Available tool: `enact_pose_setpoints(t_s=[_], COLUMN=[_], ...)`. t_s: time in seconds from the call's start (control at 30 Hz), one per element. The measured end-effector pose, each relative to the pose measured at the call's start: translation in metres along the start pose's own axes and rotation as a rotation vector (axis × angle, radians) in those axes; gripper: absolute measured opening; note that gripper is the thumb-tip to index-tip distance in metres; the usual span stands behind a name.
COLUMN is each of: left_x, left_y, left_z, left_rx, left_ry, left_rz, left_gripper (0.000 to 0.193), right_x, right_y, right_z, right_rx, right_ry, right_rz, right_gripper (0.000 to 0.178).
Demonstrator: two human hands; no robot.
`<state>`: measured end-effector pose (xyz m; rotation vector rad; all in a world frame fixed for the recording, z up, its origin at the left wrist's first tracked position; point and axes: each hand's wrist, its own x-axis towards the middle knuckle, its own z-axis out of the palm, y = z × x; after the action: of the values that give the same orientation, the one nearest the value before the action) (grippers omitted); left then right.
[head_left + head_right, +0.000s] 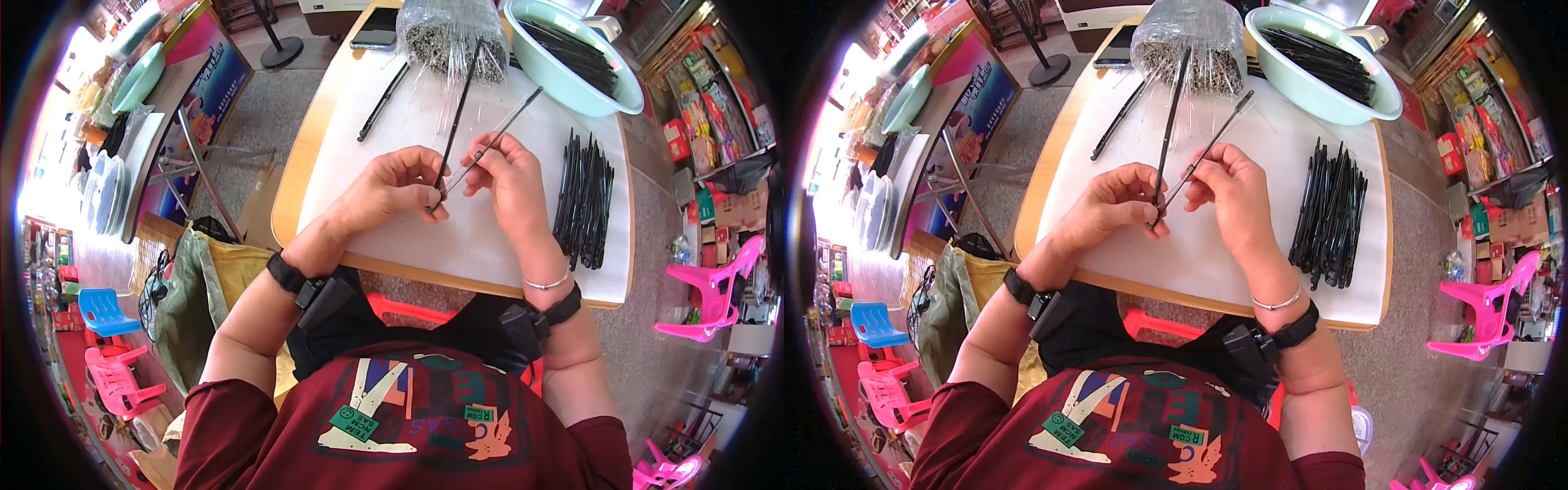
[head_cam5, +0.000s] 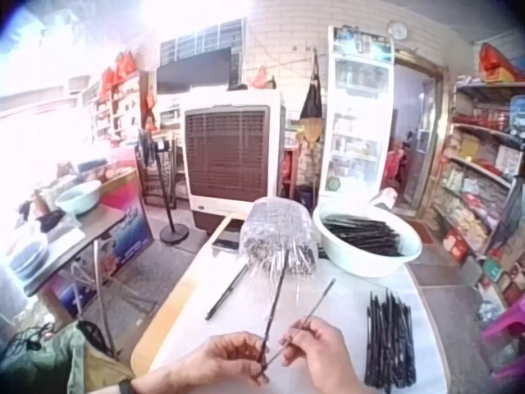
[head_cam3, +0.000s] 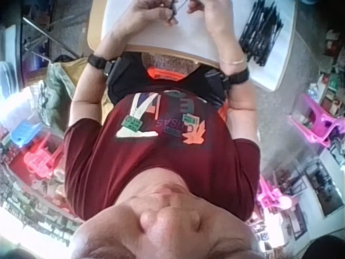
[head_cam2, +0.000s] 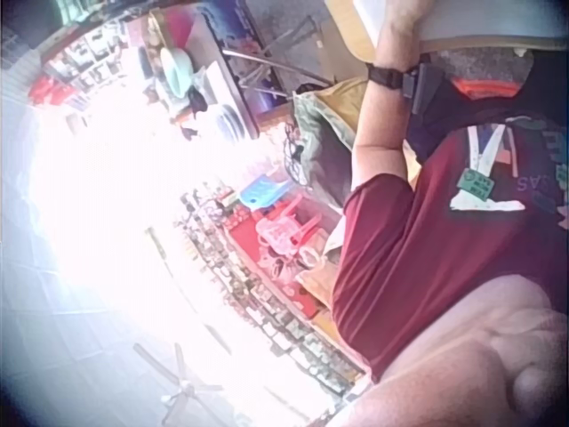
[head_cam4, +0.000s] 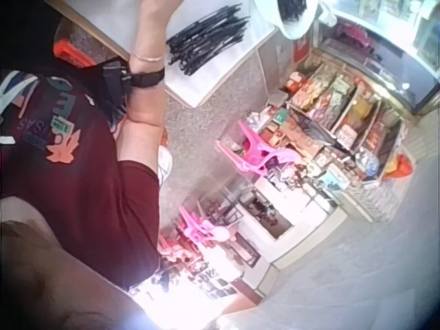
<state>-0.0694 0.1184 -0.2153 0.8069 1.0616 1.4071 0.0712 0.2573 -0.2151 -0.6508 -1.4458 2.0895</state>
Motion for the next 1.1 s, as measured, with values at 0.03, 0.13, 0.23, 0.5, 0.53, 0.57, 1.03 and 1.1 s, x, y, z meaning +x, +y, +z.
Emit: enact_pose_setpoints(t_s=[0.03,0.13,0.23,0.5,0.53,0.57,1.03,1.1], left_x=[-0.001,0.000,0.001,0.005,0.006,0.007,0.006,0.005], left_y=[-0.001,-0.005,-0.003,-0.009,-0.012,-0.016,-0.015,-0.014], left_z=[-0.001,-0.005,-0.002,0.001,-0.003,-0.008,0.000,-0.002], left_rx=[0.004,0.038,0.099,0.171,0.173,0.165,0.250,0.275], left_ry=[-0.001,0.022,0.068,0.236,0.237,0.237,0.260,0.233], left_rz=[0.007,0.050,0.038,0.092,0.096,0.165,0.106,0.080], left_gripper=[0.021,0.014,0.012,0.010,0.010,0.008,0.011,0.015], right_x=[-0.002,-0.006,-0.009,-0.010,-0.010,-0.010,-0.012,-0.012], right_y=[-0.001,-0.005,-0.007,-0.003,-0.004,-0.005,-0.006,-0.006], right_z=[0.004,0.008,0.009,0.005,0.004,0.006,0.010,0.012], right_rx=[-0.067,-0.143,-0.067,-0.092,-0.129,-0.129,-0.150,-0.150], right_ry=[-0.013,-0.092,-0.139,-0.202,-0.206,-0.207,-0.154,-0.152], right_rz=[-0.140,-0.186,-0.121,-0.125,-0.113,-0.116,-0.156,-0.168], right_gripper=[0.011,0.012,0.013,0.016,0.017,0.017,0.018,0.017])
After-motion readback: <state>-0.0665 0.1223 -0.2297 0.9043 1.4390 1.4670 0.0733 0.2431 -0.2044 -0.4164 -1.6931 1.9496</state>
